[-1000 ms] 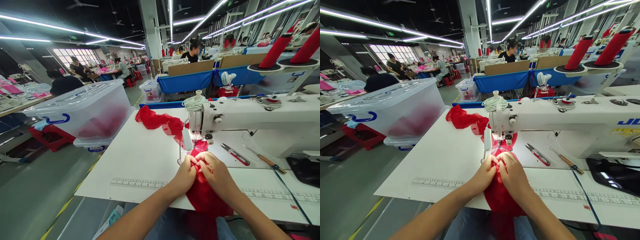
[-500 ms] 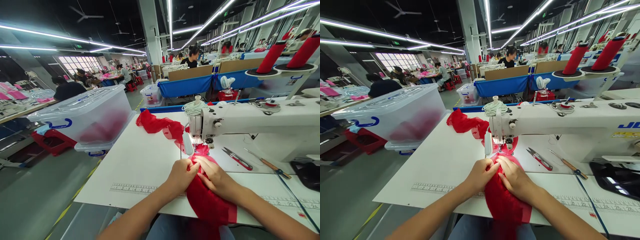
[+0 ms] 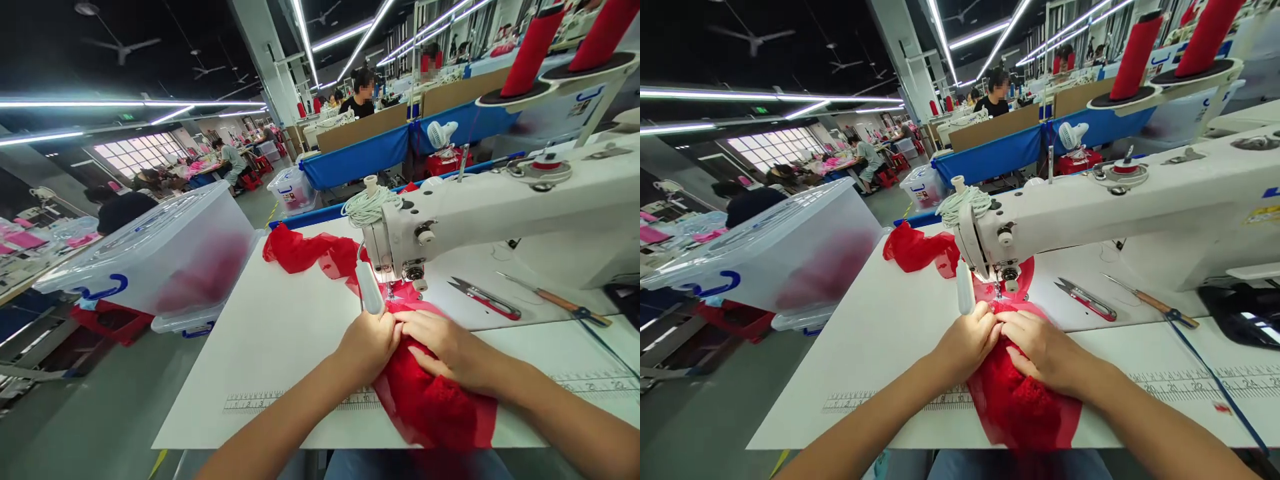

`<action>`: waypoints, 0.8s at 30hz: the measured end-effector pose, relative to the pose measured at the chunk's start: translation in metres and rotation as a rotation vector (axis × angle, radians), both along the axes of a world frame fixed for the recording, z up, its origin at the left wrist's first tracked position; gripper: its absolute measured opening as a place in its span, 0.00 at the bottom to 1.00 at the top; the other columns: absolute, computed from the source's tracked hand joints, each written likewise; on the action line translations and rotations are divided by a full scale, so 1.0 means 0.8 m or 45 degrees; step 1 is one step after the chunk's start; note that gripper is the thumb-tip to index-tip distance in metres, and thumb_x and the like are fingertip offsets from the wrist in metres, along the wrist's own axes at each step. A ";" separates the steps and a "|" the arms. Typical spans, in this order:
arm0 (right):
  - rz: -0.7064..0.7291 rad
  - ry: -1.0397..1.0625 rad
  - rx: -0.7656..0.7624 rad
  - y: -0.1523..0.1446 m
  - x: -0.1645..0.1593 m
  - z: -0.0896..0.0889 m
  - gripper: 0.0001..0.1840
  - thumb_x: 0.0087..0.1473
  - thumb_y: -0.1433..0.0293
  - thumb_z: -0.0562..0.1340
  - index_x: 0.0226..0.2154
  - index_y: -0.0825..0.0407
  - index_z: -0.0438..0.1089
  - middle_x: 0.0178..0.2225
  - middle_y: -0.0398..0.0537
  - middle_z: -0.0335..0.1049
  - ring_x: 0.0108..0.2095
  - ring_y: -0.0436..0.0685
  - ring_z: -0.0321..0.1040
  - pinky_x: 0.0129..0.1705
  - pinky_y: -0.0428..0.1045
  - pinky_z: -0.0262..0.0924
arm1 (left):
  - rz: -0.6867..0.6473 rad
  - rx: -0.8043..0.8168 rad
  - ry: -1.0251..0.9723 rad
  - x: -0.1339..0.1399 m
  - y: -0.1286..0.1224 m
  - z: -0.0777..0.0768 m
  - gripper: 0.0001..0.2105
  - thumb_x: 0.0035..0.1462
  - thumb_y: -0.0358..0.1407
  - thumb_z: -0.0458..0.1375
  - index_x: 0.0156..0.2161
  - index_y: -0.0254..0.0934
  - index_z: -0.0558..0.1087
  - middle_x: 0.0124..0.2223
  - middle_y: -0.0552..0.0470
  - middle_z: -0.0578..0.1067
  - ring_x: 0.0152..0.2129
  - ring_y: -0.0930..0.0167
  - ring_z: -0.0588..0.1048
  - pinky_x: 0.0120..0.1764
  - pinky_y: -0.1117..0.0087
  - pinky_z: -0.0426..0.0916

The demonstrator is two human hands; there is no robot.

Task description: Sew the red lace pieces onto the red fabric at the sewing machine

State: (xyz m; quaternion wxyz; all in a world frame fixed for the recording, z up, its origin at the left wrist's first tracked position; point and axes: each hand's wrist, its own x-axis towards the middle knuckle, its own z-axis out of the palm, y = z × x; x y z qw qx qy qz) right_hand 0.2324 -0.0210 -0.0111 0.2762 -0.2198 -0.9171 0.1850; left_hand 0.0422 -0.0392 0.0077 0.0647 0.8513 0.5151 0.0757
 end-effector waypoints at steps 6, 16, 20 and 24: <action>-0.204 -0.001 0.181 0.004 -0.001 -0.011 0.13 0.57 0.76 0.54 0.43 0.57 0.70 0.49 0.61 0.72 0.50 0.61 0.70 0.51 0.58 0.69 | -0.029 0.140 0.058 -0.005 -0.001 -0.012 0.06 0.61 0.28 0.50 0.40 0.33 0.69 0.38 0.45 0.72 0.25 0.67 0.69 0.24 0.68 0.66; -0.294 -0.113 0.340 0.012 0.001 -0.014 0.21 0.55 0.80 0.50 0.47 0.62 0.71 0.49 0.61 0.73 0.49 0.61 0.70 0.51 0.55 0.69 | -0.181 0.591 0.208 -0.008 -0.012 -0.021 0.16 0.66 0.27 0.45 0.53 0.25 0.69 0.44 0.36 0.76 0.34 0.61 0.74 0.32 0.63 0.71; -0.302 -0.128 0.294 0.014 0.002 -0.017 0.22 0.56 0.82 0.49 0.48 0.61 0.71 0.51 0.60 0.72 0.46 0.59 0.69 0.49 0.53 0.70 | -0.121 0.481 0.191 -0.008 -0.013 -0.019 0.18 0.67 0.36 0.47 0.55 0.28 0.69 0.47 0.36 0.75 0.38 0.59 0.74 0.34 0.60 0.72; -0.339 -0.123 0.314 0.015 0.002 -0.022 0.25 0.55 0.83 0.49 0.53 0.62 0.68 0.51 0.60 0.72 0.47 0.59 0.68 0.49 0.53 0.69 | -0.104 0.422 0.145 -0.007 -0.011 -0.018 0.18 0.65 0.35 0.48 0.55 0.28 0.69 0.47 0.36 0.75 0.39 0.57 0.73 0.35 0.58 0.72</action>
